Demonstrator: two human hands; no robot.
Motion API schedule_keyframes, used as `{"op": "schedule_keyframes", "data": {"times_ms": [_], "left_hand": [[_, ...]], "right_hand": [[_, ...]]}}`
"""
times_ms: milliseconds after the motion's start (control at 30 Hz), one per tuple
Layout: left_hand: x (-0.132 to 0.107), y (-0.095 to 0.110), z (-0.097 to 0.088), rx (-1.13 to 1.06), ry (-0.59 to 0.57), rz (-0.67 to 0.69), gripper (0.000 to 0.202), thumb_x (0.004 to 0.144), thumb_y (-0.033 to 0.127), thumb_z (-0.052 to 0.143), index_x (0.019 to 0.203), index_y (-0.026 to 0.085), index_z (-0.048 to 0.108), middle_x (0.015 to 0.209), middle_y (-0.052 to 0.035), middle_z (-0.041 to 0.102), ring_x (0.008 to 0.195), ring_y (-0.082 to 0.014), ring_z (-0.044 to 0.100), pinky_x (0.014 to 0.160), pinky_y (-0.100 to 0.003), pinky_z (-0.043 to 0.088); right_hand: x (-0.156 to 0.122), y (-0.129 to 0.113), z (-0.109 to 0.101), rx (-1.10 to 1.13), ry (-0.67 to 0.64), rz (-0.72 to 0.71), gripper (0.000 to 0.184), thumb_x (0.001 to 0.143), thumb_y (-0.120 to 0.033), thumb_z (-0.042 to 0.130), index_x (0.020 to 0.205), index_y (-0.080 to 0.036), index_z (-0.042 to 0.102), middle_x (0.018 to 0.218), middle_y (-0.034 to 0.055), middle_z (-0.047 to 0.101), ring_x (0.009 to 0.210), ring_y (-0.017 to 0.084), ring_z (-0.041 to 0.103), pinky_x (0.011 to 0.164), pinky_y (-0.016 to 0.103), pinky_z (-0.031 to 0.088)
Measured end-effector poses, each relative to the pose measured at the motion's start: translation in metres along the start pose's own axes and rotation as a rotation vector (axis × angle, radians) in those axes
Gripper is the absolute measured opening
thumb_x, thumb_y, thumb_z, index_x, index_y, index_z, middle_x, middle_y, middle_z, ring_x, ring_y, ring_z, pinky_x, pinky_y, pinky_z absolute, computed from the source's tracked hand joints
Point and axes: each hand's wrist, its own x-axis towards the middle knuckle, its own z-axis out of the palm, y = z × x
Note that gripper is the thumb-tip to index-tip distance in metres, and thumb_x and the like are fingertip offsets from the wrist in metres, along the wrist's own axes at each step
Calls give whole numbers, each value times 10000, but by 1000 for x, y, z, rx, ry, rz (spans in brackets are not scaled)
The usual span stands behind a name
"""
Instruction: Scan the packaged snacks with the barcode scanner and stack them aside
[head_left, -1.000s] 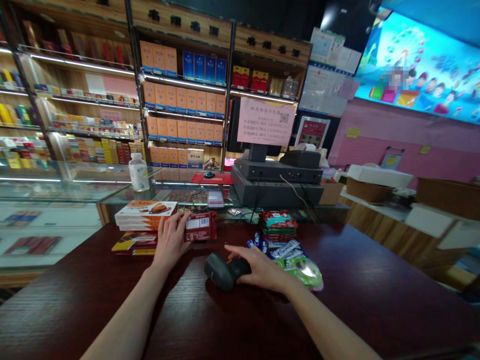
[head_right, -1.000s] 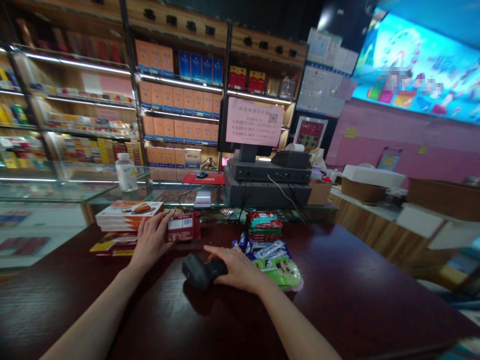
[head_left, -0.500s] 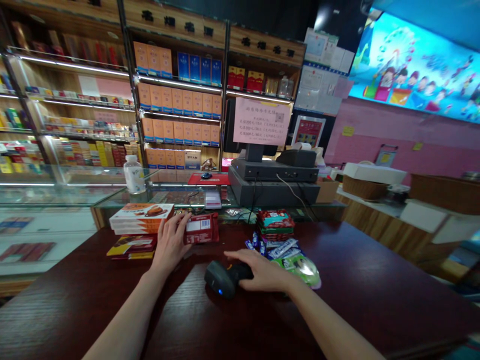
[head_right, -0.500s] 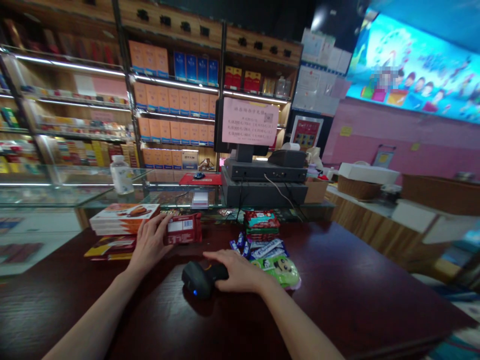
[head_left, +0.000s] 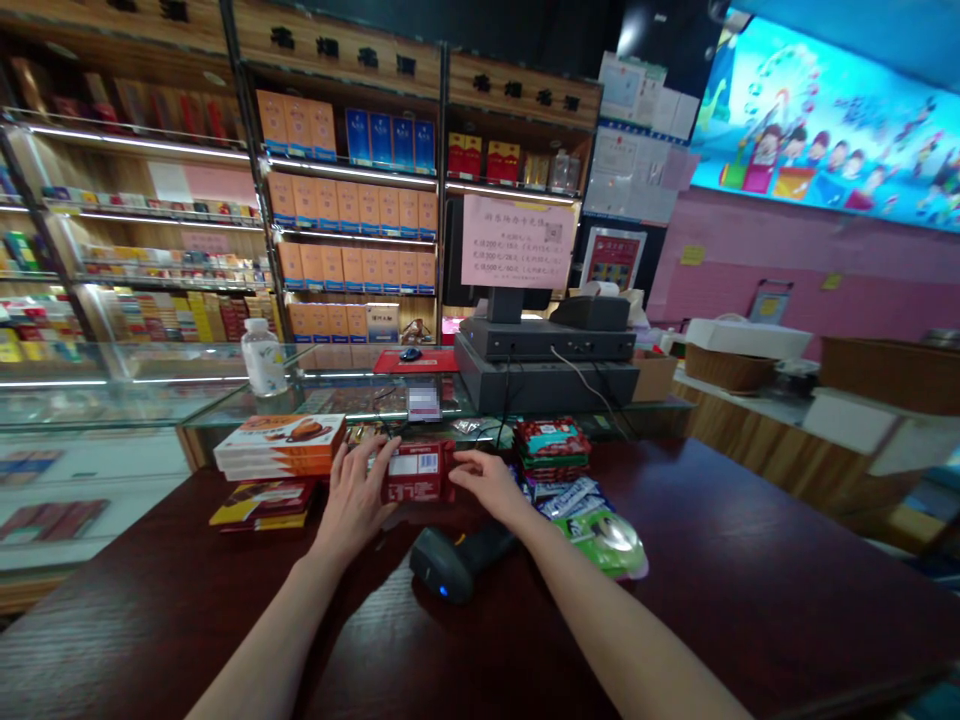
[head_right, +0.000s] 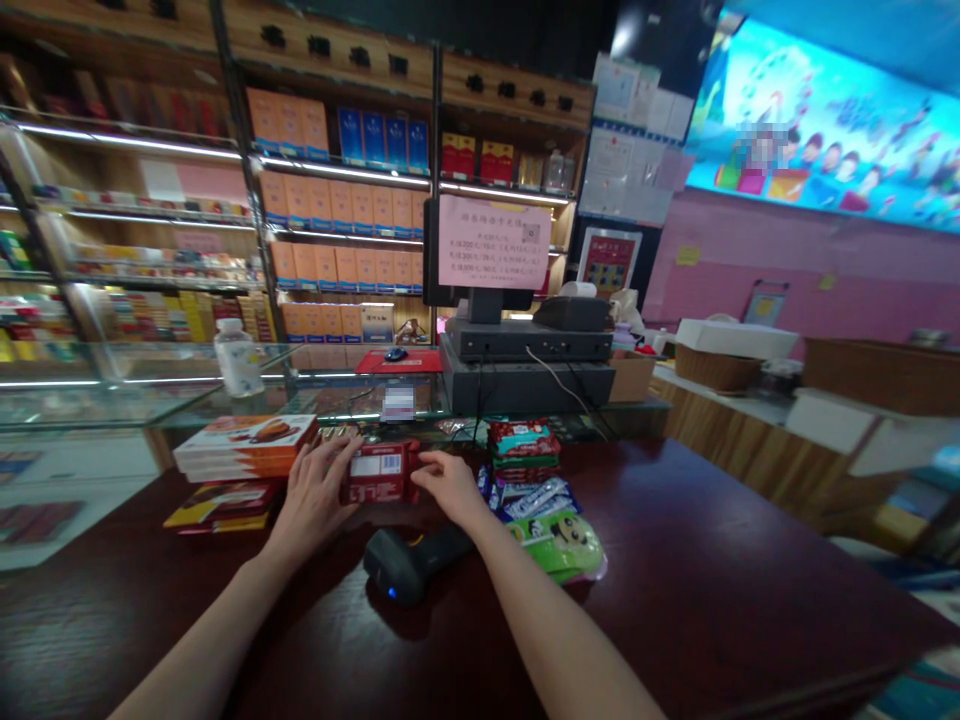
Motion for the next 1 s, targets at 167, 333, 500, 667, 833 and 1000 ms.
{"op": "schedule_keyframes", "data": {"times_ms": [167,333,500,667,833,1000], "left_hand": [[1,3,1,8,-21,-27,866,711,188,701,1492,275,335,1480,-150,388,1379,-350,387,1163,-557,283],[4,7,-4,41,-128,-133,796,780,308,678,1506,304,353,1167,-101,587,1095,-311,549,1016,-504,399],[7,9,-6,-74,-197,-196,846,778,354,672,1533,293,294,1116,-80,590,1084,-288,560,991,-468,402],[5,4,8,-294,-224,-259,918,747,353,672,1550,282,233,1198,-98,598,1139,-310,572,957,-491,446],[10,-3,10,-582,-157,-334,680,866,328,521,1502,228,301,1048,-54,716,985,-227,682,946,-432,489],[16,-6,0,-654,-74,-418,386,851,404,560,1195,229,583,899,-13,765,917,-217,718,896,-363,522]], "right_hand": [[2,3,5,-58,24,7,146,764,-251,671,860,-160,730,775,29,740,723,187,673,699,283,502],[1,-3,4,-133,84,-28,104,766,-282,680,774,-183,711,750,8,726,735,181,665,692,262,468],[2,-10,3,-188,125,3,96,761,-278,691,778,-193,733,751,12,742,745,191,677,691,264,461],[3,-11,-2,-257,169,57,85,750,-274,716,773,-205,762,763,17,759,755,199,689,697,267,471],[4,-10,-11,-275,193,67,86,749,-274,722,794,-226,778,788,10,766,784,206,697,715,275,482],[3,-14,-15,-285,198,39,95,779,-302,709,816,-249,778,855,8,770,850,211,701,775,292,493]]}}
